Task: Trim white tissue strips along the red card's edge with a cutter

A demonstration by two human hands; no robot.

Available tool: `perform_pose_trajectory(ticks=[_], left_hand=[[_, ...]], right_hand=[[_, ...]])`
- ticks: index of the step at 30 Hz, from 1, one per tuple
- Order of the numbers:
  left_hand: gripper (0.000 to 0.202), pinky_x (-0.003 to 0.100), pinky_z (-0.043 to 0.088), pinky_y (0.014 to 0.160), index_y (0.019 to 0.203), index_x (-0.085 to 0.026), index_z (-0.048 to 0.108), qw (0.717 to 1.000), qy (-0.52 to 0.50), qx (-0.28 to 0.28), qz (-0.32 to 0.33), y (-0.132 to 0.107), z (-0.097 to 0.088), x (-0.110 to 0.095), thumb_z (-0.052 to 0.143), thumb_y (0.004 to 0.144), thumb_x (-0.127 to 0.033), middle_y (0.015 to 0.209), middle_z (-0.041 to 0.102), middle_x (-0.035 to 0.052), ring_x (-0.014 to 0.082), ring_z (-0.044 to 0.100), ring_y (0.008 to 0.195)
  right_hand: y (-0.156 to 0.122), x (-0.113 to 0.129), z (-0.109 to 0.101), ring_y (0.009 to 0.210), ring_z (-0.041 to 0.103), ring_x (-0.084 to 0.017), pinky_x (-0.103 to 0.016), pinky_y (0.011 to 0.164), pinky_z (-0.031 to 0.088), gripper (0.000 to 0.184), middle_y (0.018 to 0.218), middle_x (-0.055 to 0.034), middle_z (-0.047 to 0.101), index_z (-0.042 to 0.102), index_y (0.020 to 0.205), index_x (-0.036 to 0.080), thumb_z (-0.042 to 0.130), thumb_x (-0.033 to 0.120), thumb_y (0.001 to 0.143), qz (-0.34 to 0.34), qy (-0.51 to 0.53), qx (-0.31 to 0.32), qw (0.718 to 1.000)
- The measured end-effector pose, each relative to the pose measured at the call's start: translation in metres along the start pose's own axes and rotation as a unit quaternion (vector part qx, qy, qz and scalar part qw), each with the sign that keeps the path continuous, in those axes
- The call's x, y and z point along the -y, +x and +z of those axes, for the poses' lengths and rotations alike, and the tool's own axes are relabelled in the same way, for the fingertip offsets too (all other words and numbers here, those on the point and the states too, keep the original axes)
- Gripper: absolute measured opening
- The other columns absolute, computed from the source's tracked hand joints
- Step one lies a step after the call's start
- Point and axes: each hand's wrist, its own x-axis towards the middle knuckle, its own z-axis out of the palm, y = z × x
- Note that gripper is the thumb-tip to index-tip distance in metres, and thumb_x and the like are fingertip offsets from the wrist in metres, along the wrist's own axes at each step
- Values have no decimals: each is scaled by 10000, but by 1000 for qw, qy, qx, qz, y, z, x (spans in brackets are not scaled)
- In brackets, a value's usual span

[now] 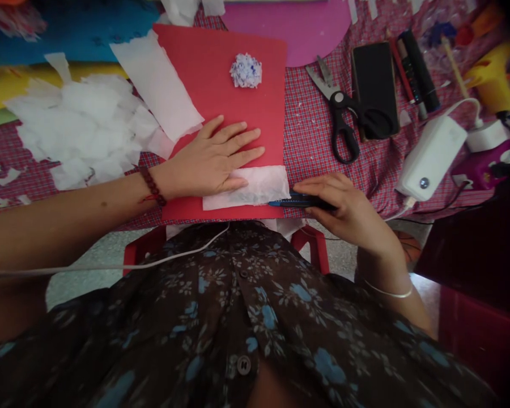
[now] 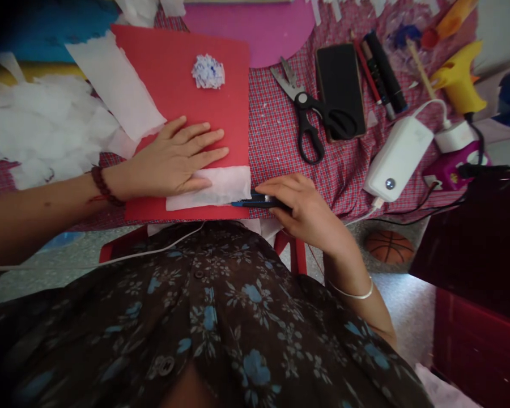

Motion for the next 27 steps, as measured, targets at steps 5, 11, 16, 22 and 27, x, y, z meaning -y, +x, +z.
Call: perform_pose_trajectory(ticks=[5,11,16,22,27], left_hand=[[660,691,70,1352,1692,-219,418,999,-33,-6,-1,0,3,3,380,1108,-526,1836,255,60,392,241,1670],[662,688,65,1363,1697,-300,406,998,-58,-20,-8,-1,4,3,399,1086,-555,1822,296,-24,380,246,1668],[640,634,82,1382,1679,-264,456,1000,-24,-8,-14,-2,-3,-3,437,1087,-506,1825,288,66,374,258,1682],[662,669,46,1374,1700,-234,399,999,-42,14,-21,-1,-5,-3,392,1102,-518,1846,225,28,372,222,1678],[666,685,45,1357,1693,-271,391,997,-78,-6,-15,-1,-1,0,399,1098,-571,1808,336,-8,361,217,1670]], right_hand=[[12,7,3,1242,717,-323,-563,1096,516,493,1320,-50,782,702,1380,331,604,100,955,-10,6,11,1000],[8,14,15,1214,714,-345,-578,1026,552,458,1340,-70,779,707,1392,336,616,143,986,3,-11,2,1000],[-16,17,25,1175,726,-311,-532,1003,558,465,1345,-91,777,658,1435,299,625,125,1005,-1,-12,-37,999],[-23,19,25,1182,728,-297,-511,1003,562,441,1329,-101,780,639,1436,271,635,122,1021,-8,-20,-43,999],[-18,14,22,1202,733,-311,-551,1019,570,440,1336,-78,779,656,1431,322,634,149,1027,7,-19,-52,998]])
